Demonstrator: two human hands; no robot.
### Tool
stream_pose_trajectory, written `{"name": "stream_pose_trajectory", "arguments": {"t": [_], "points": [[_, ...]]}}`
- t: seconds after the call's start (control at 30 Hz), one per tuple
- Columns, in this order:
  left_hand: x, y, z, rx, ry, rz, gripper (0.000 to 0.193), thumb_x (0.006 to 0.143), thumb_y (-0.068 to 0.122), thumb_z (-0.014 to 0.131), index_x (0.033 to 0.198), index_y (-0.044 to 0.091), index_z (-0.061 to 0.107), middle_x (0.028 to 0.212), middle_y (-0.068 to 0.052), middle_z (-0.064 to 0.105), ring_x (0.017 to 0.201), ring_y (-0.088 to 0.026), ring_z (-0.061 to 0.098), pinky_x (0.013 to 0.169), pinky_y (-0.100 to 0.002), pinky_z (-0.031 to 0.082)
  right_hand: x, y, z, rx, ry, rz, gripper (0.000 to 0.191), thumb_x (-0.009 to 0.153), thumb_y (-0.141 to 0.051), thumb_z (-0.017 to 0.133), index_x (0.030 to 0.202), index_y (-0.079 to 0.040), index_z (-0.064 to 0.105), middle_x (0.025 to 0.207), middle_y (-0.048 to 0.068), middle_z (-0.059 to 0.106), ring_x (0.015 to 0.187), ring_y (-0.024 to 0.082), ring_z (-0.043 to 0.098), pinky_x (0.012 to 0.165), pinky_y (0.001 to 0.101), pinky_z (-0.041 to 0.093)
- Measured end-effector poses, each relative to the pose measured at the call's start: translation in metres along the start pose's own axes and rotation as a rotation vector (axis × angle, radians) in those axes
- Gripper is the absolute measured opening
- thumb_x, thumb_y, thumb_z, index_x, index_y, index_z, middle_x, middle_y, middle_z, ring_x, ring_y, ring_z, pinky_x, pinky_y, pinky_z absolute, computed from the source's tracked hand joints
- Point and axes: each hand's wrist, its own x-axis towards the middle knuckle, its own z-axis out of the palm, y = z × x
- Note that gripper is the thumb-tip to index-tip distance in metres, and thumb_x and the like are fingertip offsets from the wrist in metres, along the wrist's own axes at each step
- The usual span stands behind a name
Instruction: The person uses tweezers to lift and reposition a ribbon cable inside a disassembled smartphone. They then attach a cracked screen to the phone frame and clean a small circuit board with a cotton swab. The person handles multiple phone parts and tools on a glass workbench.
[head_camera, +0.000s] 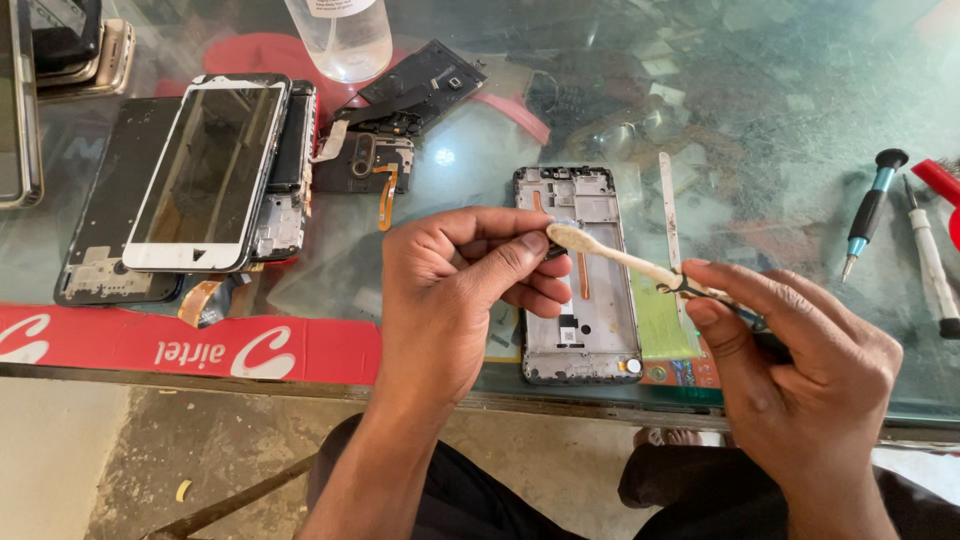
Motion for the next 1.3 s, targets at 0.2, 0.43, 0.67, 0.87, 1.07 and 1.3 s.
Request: {"name": "stream_pose_trajectory", "arguments": {"t": [0.2, 0.43, 0.67, 0.87, 1.07, 1.3], "points": [[0.000, 0.001, 0.000, 0.030, 0.011, 0.008, 0.016, 0.094, -0.002, 0.068, 0.104, -0.013, 0.073, 0.082, -0.020, 0.075, 0.065, -0.022, 0.074, 0.057, -0.033, 0.064, -0.001, 0.003, -0.003, 0.070, 0.035, 0.070, 0.021, 0.097, -0.011, 0.075, 0.115, -0.001, 0.073, 0.094, 0.013, 0.074, 0.075, 0.015, 0.072, 0.064, 0.0276, 0.052], [0.000, -0.001, 0.000, -0.004, 0.007, 0.006, 0.015, 0.094, -0.002, 0.067, 0.104, -0.012, 0.073, 0.082, -0.019, 0.075, 0.066, -0.022, 0.074, 0.058, -0.033, 0.065, -0.002, 0.007, 0.000, 0.042, -0.010, 0.017, 0.022, 0.097, -0.012, 0.074, 0.114, 0.001, 0.074, 0.089, 0.012, 0.074, 0.075, 0.015, 0.072, 0.062, 0.0258, 0.051], [-0.002, 0.001, 0.004, 0.082, -0.001, 0.073, 0.016, 0.093, -0.003, 0.069, 0.107, -0.010, 0.072, 0.085, -0.016, 0.076, 0.072, -0.018, 0.075, 0.065, -0.030, 0.065, -0.006, 0.014, -0.002, 0.139, 0.100, 0.148, 0.022, 0.106, -0.011, 0.072, 0.121, 0.004, 0.072, 0.088, 0.009, 0.071, 0.073, 0.010, 0.064, 0.063, 0.0223, 0.047], [-0.004, -0.001, 0.008, 0.153, 0.041, 0.093, 0.014, 0.088, -0.008, 0.074, 0.103, -0.008, 0.074, 0.087, -0.014, 0.078, 0.075, -0.013, 0.074, 0.070, -0.026, 0.064, -0.010, 0.019, -0.003, 0.165, 0.079, 0.074, 0.020, 0.111, -0.012, 0.071, 0.121, 0.005, 0.071, 0.089, 0.008, 0.071, 0.077, 0.008, 0.065, 0.067, 0.0193, 0.049], [-0.007, -0.005, 0.007, 0.226, 0.072, 0.192, 0.010, 0.084, -0.011, 0.077, 0.091, -0.004, 0.075, 0.093, -0.011, 0.079, 0.084, -0.011, 0.074, 0.078, -0.024, 0.063, -0.009, 0.017, -0.004, 0.144, 0.028, 0.141, 0.025, 0.101, -0.013, 0.069, 0.117, 0.006, 0.071, 0.079, 0.009, 0.072, 0.071, 0.013, 0.069, 0.062, 0.0236, 0.049], [-0.007, -0.007, 0.005, 0.298, 0.083, 0.230, 0.011, 0.083, -0.010, 0.079, 0.088, -0.002, 0.074, 0.090, -0.008, 0.077, 0.081, -0.009, 0.071, 0.074, -0.022, 0.060, -0.013, 0.018, -0.005, 0.168, 0.020, 0.021, 0.026, 0.104, -0.014, 0.069, 0.119, 0.008, 0.069, 0.088, 0.011, 0.074, 0.082, 0.014, 0.073, 0.072, 0.0226, 0.055]]}}
